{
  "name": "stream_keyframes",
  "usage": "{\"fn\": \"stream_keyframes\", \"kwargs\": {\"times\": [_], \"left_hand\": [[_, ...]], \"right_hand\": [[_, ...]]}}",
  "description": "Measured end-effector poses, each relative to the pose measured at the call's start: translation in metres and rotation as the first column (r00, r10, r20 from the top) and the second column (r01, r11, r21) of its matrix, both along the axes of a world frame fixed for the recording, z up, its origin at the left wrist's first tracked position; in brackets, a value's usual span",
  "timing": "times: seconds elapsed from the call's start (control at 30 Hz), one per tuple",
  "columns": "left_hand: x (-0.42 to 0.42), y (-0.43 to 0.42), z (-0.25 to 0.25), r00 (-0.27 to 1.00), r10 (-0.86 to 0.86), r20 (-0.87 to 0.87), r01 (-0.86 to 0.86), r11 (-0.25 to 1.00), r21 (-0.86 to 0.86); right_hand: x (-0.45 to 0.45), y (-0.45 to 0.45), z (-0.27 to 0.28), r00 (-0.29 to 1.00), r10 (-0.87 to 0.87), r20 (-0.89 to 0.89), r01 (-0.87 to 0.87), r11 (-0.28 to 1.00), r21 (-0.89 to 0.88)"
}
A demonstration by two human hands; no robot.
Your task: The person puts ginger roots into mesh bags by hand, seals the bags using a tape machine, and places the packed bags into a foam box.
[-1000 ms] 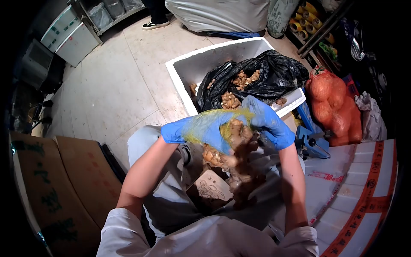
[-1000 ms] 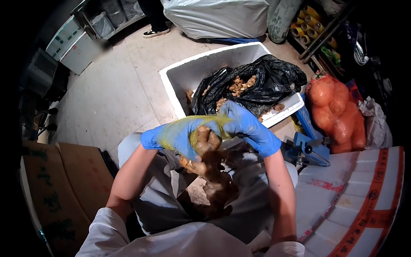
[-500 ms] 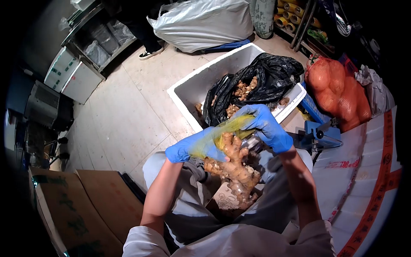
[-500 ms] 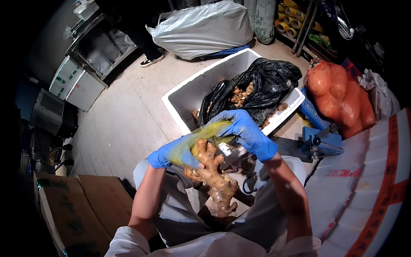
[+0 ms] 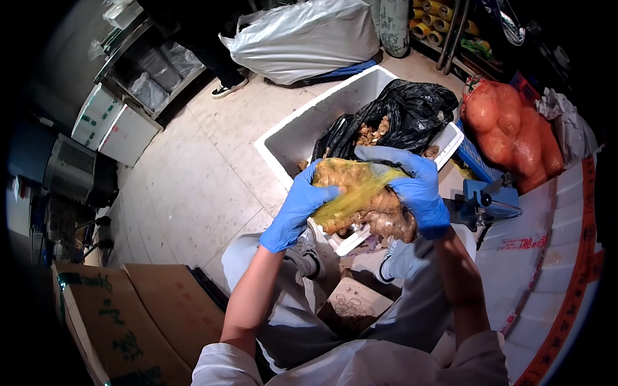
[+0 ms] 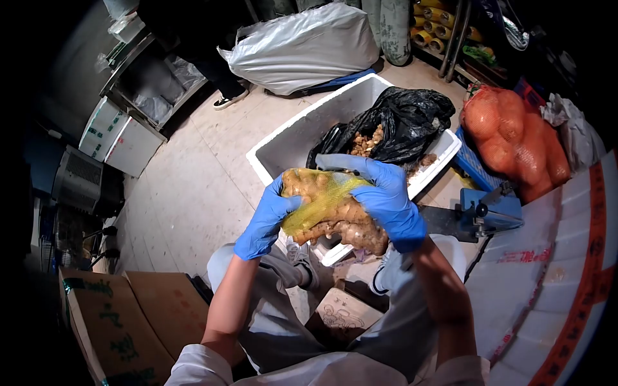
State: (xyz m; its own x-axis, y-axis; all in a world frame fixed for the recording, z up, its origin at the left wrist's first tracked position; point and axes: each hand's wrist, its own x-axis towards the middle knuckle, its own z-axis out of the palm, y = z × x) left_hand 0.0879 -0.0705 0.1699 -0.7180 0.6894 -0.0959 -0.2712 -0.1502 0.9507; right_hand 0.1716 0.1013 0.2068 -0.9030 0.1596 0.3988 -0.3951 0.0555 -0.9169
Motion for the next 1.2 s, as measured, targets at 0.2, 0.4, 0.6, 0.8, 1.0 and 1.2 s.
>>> {"fn": "stream_keyframes", "kwargs": {"times": [0.2,0.4,0.6,0.8,1.0,1.2], "left_hand": [[0.002,0.005,0.014,0.992,0.117,0.046,-0.121,0.990,0.072],[-0.004,0.010,0.000,0.967,0.247,0.070,-0.257,0.929,0.266],[-0.007,0.009,0.011,0.901,0.175,0.397,-0.387,0.740,0.551],[-0.020,0.025,-0.007,0.814,0.487,0.316,-0.577,0.620,0.532],[-0.013,0.040,-0.012,0.709,0.684,0.171,-0.664,0.567,0.487],[-0.016,0.042,-0.023,0.675,0.717,0.175,-0.688,0.525,0.502]], "right_hand": [[-0.005,0.030,-0.007,0.946,-0.314,-0.078,0.323,0.929,0.181],[-0.012,0.039,-0.002,0.992,-0.078,0.097,0.081,0.996,-0.036],[-0.015,0.018,-0.015,0.845,-0.535,-0.022,0.504,0.808,-0.306],[-0.019,-0.041,-0.010,0.850,-0.421,-0.317,0.516,0.787,0.339],[-0.042,-0.053,-0.023,0.823,-0.544,-0.166,0.555,0.704,0.443],[-0.049,-0.063,-0.034,0.884,-0.411,-0.223,0.448,0.880,0.154]]}}
